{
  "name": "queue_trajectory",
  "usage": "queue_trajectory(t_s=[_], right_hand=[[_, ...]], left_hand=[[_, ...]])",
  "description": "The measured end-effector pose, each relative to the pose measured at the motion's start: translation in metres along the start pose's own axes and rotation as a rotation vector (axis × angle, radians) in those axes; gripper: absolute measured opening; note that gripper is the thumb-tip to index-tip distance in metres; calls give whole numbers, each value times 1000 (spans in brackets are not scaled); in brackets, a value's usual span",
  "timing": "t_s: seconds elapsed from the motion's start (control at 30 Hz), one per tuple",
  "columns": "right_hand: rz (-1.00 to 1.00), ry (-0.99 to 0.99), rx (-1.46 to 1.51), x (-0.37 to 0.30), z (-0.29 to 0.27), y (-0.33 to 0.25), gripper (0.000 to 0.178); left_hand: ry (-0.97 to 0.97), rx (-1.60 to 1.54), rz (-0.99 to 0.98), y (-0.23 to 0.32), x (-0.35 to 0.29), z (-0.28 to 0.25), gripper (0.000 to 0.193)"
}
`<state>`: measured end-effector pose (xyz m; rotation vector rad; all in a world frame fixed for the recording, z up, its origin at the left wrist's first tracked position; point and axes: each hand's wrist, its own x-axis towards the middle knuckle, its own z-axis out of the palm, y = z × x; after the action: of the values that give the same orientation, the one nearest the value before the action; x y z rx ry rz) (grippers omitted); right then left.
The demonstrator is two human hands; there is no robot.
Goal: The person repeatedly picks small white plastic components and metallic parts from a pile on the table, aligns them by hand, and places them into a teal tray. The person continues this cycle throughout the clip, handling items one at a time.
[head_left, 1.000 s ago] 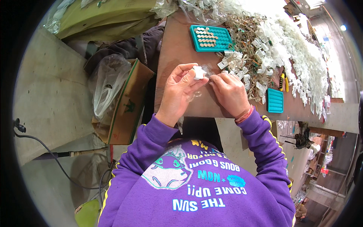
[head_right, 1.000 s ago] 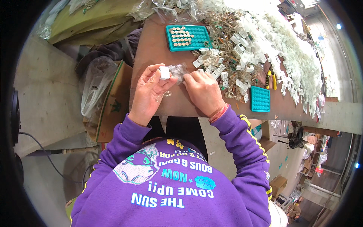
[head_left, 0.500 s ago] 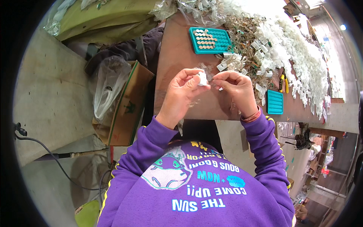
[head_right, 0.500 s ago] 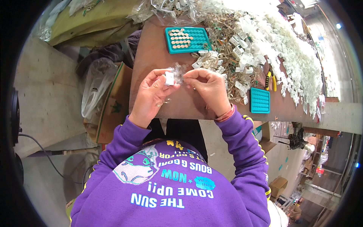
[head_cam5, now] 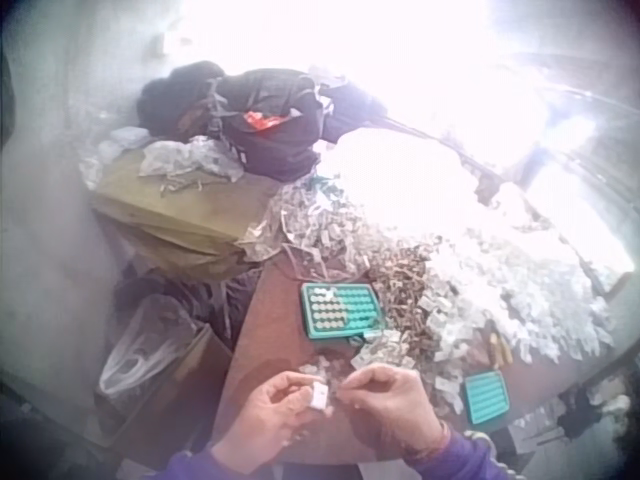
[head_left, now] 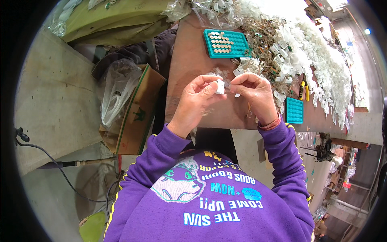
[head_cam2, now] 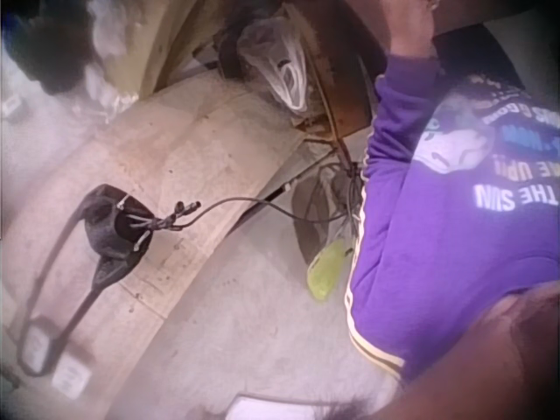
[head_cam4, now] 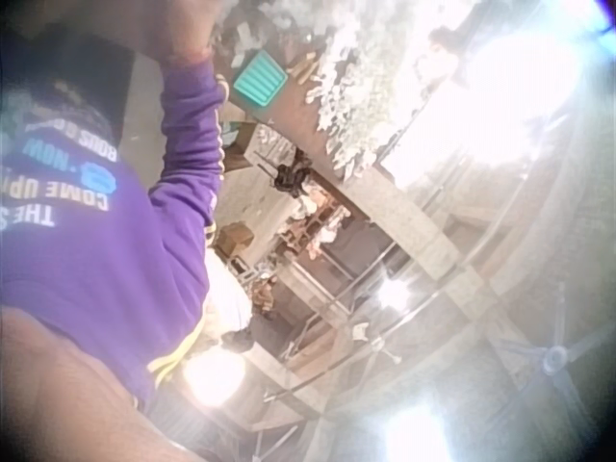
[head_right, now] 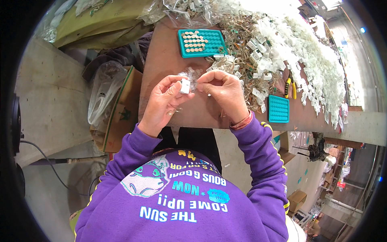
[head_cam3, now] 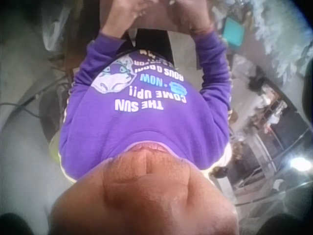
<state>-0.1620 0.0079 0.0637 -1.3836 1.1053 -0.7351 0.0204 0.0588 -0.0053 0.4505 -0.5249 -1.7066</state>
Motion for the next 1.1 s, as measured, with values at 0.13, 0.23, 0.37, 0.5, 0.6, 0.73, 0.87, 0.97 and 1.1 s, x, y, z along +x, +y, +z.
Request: queue_trajectory(t_s=[0.13,0.23,0.37,0.5,0.6,0.73,0.87,0.97,1.1], right_hand=[[-129,-8,-11,2,0,2,9],[-207,10,-162,3,-1,2,8],[-92,-20,-18,3,-3,1,8],[-91,20,-56,4,-2,6,8],[-98,37,-64,4,1,11,8],[-80,-1,125,1,3,12,8],[-4,-37,163,0,-4,6,7],[8,-20,164,2,-7,4,11],[-32,13,104,1,-4,1,8]], left_hand=[[13,-3,4,-1,0,0,24],[21,5,8,-2,1,0,23],[31,-8,14,-2,1,1,23],[29,-51,41,0,0,2,23],[45,-37,58,1,-1,5,22],[64,149,83,-1,1,10,21],[104,174,95,-3,2,13,19],[93,166,86,-3,2,12,18],[87,164,86,-3,3,12,18]])
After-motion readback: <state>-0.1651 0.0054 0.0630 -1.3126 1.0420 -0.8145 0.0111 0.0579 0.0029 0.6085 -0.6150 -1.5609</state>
